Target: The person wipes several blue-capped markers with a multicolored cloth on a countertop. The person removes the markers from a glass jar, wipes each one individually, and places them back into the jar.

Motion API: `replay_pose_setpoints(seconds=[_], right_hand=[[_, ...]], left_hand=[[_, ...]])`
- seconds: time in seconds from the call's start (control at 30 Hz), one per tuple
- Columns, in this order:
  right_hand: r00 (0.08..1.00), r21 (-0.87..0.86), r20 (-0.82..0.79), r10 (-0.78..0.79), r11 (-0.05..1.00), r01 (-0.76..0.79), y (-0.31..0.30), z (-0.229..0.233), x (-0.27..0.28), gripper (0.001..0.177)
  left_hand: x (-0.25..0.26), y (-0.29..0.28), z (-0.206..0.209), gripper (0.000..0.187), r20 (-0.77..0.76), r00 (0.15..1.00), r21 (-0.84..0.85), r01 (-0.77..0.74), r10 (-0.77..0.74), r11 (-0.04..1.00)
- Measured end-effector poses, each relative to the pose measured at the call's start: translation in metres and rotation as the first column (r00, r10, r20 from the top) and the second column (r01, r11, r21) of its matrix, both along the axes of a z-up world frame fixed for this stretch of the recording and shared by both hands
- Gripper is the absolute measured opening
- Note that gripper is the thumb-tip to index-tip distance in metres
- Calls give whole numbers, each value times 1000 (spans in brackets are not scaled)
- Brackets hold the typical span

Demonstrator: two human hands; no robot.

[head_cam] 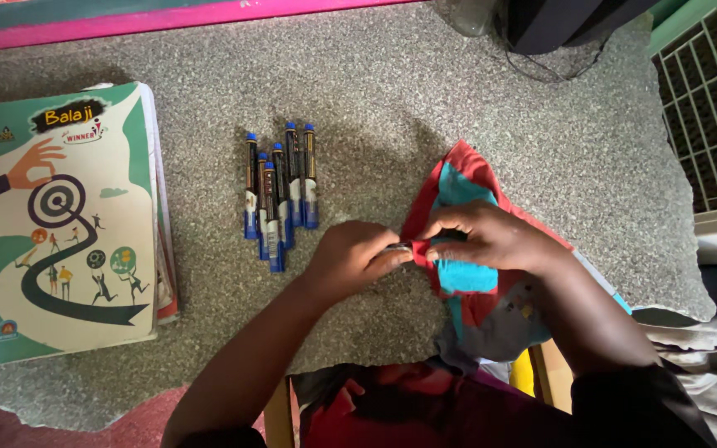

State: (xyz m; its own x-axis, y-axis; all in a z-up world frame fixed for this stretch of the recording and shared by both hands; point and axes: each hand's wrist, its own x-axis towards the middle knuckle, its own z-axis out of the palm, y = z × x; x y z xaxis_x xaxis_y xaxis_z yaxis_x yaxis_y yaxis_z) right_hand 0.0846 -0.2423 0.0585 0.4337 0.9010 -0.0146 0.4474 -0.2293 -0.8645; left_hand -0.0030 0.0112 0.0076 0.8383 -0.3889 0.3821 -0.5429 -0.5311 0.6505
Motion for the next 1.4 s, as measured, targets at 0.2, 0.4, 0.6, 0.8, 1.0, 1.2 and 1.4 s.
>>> replay_pose_setpoints(seconds=[0.2,0.4,0.6,0.8,1.0,1.2,1.4], right_hand=[[984,-186,-73,-162,972,146,-24,15,14,35],[987,-77,-132,-88,994,78,-13,5,9,32],[994,-59,-102,-35,998,29,-6,7,5,33],[986,5,-80,-148,989,149,-30,16,16,36],[998,13,-53,24,1000,-23,-5,11,-1,33],[975,-87,-42,-219,973,214,-30,22,13,37],[997,-14,-63,-49,999,48,-12,4,1,33]], left_hand=[[1,13,4,32,86,987,-49,-129,133,990],[4,3,4,27,148,989,-29,-27,31,999],[1,3,9,28,180,983,10,-33,31,999],[0,21,8,30,243,958,-90,-132,151,987],[-1,-4,1,31,185,983,49,-8,-1,999],[1,22,9,30,203,968,-109,-129,149,986],[2,1,8,22,129,992,-28,5,-1,1000]])
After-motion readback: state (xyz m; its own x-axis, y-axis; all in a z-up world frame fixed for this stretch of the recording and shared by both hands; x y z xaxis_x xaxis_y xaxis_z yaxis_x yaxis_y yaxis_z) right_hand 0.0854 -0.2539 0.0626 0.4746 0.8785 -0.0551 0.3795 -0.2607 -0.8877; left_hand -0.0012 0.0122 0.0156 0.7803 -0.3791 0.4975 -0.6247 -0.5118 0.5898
